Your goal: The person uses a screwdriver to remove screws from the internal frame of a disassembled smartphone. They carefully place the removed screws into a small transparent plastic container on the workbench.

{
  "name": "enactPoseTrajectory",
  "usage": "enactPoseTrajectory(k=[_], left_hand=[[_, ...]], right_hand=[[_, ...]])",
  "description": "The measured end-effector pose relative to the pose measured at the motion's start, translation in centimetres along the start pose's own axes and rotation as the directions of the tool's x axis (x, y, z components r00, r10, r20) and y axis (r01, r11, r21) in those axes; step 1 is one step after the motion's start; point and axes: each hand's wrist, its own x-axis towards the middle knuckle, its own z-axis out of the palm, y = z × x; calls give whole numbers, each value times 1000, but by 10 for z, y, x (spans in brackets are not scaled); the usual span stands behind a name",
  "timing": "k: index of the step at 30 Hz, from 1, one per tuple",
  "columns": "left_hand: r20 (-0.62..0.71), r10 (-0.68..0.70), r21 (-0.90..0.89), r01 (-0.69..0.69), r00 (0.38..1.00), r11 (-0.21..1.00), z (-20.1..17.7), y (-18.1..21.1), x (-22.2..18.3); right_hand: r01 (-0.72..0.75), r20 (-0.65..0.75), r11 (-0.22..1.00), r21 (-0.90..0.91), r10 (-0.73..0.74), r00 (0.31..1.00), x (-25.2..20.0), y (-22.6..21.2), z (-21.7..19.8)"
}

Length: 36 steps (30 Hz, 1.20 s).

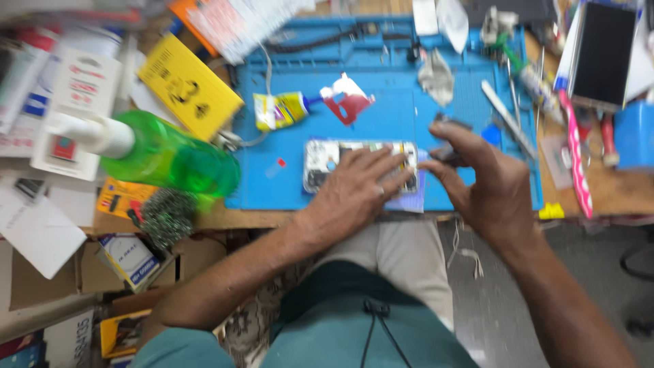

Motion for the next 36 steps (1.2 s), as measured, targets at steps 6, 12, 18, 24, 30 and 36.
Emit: enactPoseTrajectory(k=[6,12,18,24,30,36], left_hand=[[12,-15,10,15,1000,1000,0,3,-3],[-149,-74,-89,61,986,994,-27,0,-12],[-325,-259,-105,238,910,966,-53,-19,-41],[-384,-321,-202,261,866,944,-47,-25,-44],[-383,-313,-202,252,869,946,-47,-27,-46],[-381,-296,-187,240,876,953,-49,-28,-43]], right_hand=[[-64,-150,977,205,96,984,12,18,-2],[109,-298,909,403,18,954,64,61,42],[39,-257,949,314,45,965,82,84,57],[35,-248,952,305,44,968,81,87,64],[19,-232,953,301,54,971,82,88,69],[113,-280,939,326,-18,960,69,84,61]])
